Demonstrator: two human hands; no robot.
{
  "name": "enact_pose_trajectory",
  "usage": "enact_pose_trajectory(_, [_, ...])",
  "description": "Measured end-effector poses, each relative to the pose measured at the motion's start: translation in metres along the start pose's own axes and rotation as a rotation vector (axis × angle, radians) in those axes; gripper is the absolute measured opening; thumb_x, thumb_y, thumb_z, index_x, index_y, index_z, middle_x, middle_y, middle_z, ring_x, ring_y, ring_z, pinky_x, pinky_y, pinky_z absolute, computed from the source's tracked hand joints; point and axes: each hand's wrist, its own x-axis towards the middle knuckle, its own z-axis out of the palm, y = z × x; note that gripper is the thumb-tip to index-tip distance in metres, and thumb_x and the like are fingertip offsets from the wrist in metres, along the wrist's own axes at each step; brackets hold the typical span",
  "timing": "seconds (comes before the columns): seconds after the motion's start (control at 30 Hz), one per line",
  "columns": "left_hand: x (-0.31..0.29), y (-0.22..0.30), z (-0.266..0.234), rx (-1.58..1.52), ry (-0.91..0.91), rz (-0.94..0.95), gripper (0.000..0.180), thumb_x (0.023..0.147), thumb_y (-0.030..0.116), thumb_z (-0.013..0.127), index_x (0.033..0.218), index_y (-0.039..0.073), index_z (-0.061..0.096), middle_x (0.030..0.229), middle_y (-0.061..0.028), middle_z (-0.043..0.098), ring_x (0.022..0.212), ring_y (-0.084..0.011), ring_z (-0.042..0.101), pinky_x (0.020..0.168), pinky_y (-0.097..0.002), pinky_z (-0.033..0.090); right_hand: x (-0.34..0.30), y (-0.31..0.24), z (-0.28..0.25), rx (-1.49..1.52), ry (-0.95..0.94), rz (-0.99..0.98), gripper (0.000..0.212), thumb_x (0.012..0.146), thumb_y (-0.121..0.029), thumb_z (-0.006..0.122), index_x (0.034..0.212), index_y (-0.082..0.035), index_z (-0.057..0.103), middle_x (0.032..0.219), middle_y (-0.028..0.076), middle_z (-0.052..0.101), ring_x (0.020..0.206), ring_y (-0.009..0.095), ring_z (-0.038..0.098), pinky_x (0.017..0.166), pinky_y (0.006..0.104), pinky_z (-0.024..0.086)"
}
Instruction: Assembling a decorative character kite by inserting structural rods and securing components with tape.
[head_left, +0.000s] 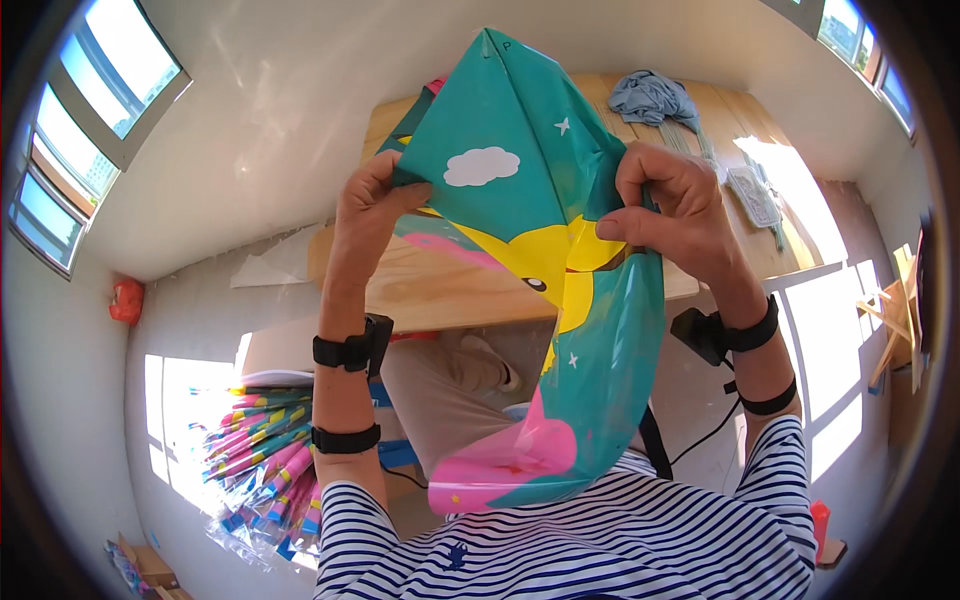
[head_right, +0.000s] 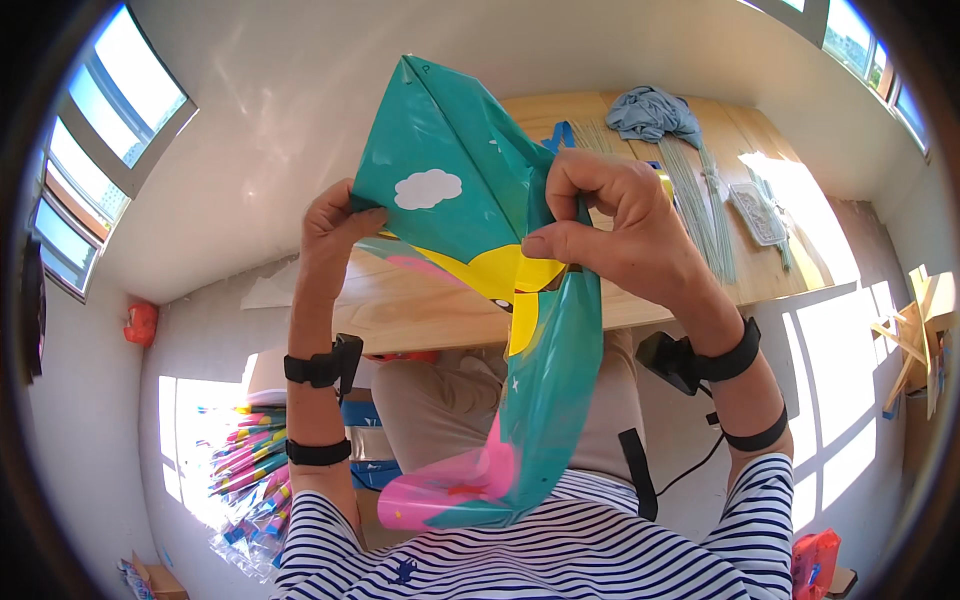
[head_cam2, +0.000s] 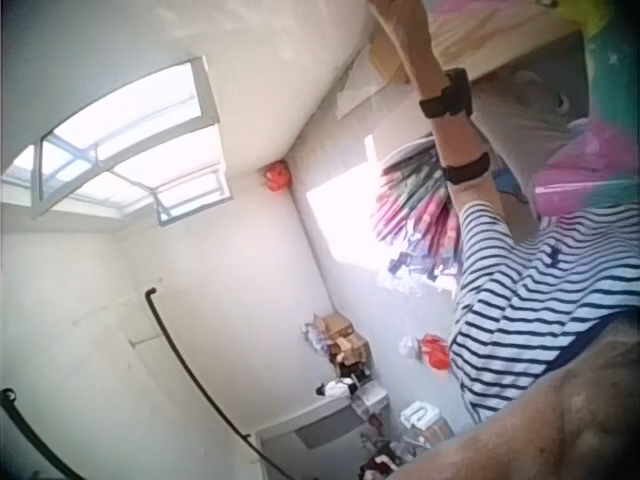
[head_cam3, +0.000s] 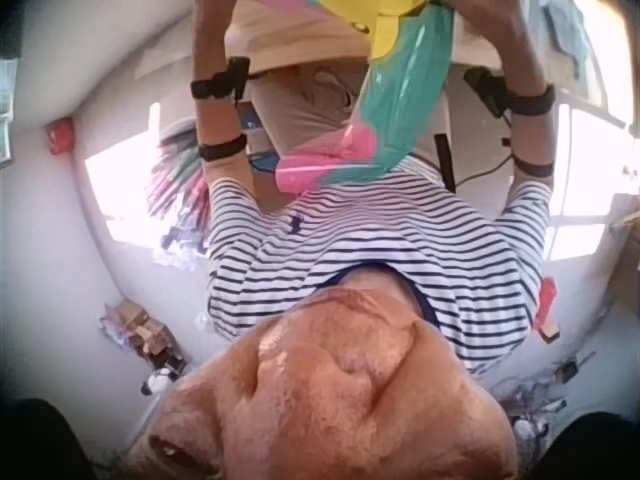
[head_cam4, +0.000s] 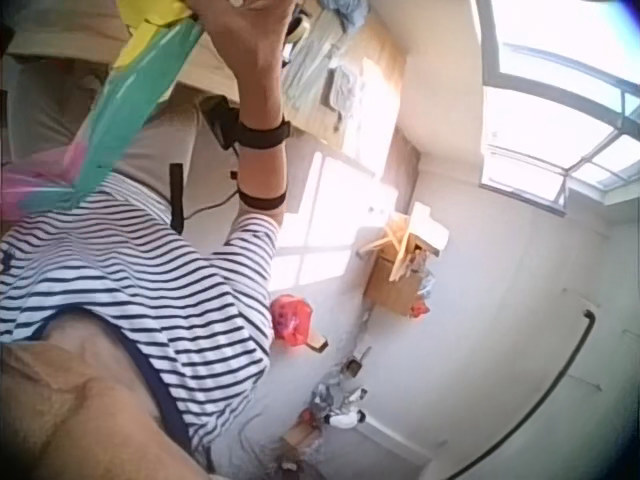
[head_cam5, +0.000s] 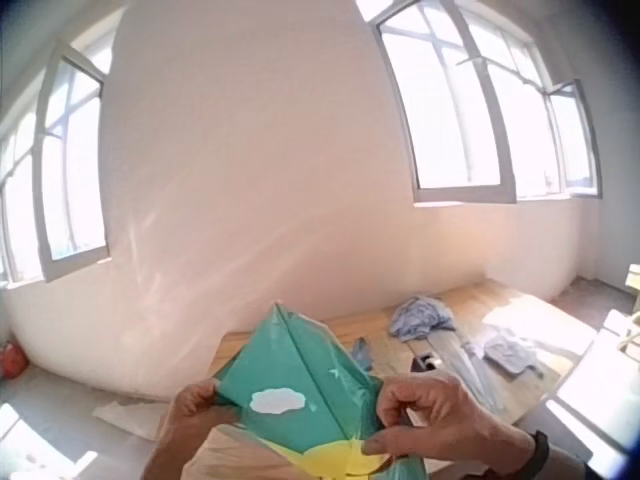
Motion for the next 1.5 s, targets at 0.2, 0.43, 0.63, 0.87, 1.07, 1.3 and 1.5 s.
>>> enact_pose_trajectory(0.2, [-0.003,0.077,-0.029,0.147,-0.065,-0.033,0.014,0.088,0.000,0.063,0.101,0.003,0.068,0.088,-0.0006,0.069,0.080,-0.0081,0.063,0.079,-0.0234,0.050,0.001,-0.010,-0.051,0.281,-0.046,0.339,0.026,0.081,0.010,0.067,0.099,-0.005,0.056,0.094,0.003,0.058,0.084,0.008,0.059,0.079,0.0216,0.052])
enact_pose_trajectory(0.43, [-0.002,0.064,-0.042,0.207,-0.145,-0.262,0.019,0.084,0.003,0.067,0.103,0.004,0.069,0.088,-0.0002,0.068,0.084,-0.0070,0.062,0.081,-0.0223,0.049,-0.017,0.050,-0.067,0.009,-0.113,0.371,0.030,0.080,0.014,0.058,0.107,-0.001,0.061,0.102,0.004,0.063,0.096,0.011,0.062,0.090,0.0250,0.050])
enact_pose_trajectory(0.63, [0.006,0.001,-0.035,0.335,-0.285,-0.420,0.024,0.085,0.009,0.070,0.108,0.002,0.069,0.092,-0.0006,0.068,0.086,-0.0078,0.062,0.083,-0.0220,0.048,-0.035,0.096,-0.043,-0.078,-0.086,0.504,0.018,0.082,0.013,0.060,0.096,0.004,0.065,0.086,0.004,0.066,0.084,0.011,0.063,0.079,0.0261,0.051])
enact_pose_trajectory(0.87, [0.071,-0.073,0.017,0.507,-0.503,-0.494,0.057,0.086,0.023,0.074,0.134,-0.001,0.057,0.116,-0.0137,0.068,0.110,-0.0201,0.062,0.098,-0.0295,0.046,-0.031,0.107,-0.022,-0.125,-0.046,0.418,0.014,0.081,0.013,0.060,0.092,0.007,0.064,0.084,0.011,0.068,0.083,0.015,0.067,0.077,0.0292,0.053])
enact_pose_trajectory(1.07, [0.107,-0.182,0.071,0.601,-0.739,-0.457,0.060,0.087,0.027,0.072,0.137,-0.002,0.055,0.127,-0.0165,0.064,0.118,-0.0232,0.059,0.101,-0.0327,0.046,-0.026,0.112,-0.006,-0.112,-0.064,0.352,0.013,0.079,0.013,0.057,0.090,0.008,0.061,0.081,0.017,0.065,0.077,0.023,0.065,0.073,0.0329,0.052])
enact_pose_trajectory(1.3, [0.107,-0.209,0.135,0.137,-0.799,-0.506,0.044,0.091,0.022,0.066,0.130,0.001,0.061,0.125,-0.0083,0.065,0.120,-0.0204,0.057,0.102,-0.0335,0.045,-0.015,0.098,0.013,-0.038,-0.090,0.273,0.014,0.080,0.012,0.055,0.092,0.006,0.061,0.083,0.019,0.064,0.077,0.031,0.063,0.071,0.0359,0.051])
enact_pose_trajectory(1.5, [0.100,-0.207,0.133,0.029,-0.693,-0.698,0.021,0.091,0.017,0.069,0.109,0.007,0.069,0.104,-0.0017,0.066,0.102,-0.0119,0.058,0.089,-0.0280,0.046,-0.022,0.096,0.008,-0.032,-0.071,0.284,0.015,0.081,0.012,0.055,0.093,0.005,0.061,0.083,0.018,0.063,0.075,0.030,0.061,0.071,0.0345,0.051])
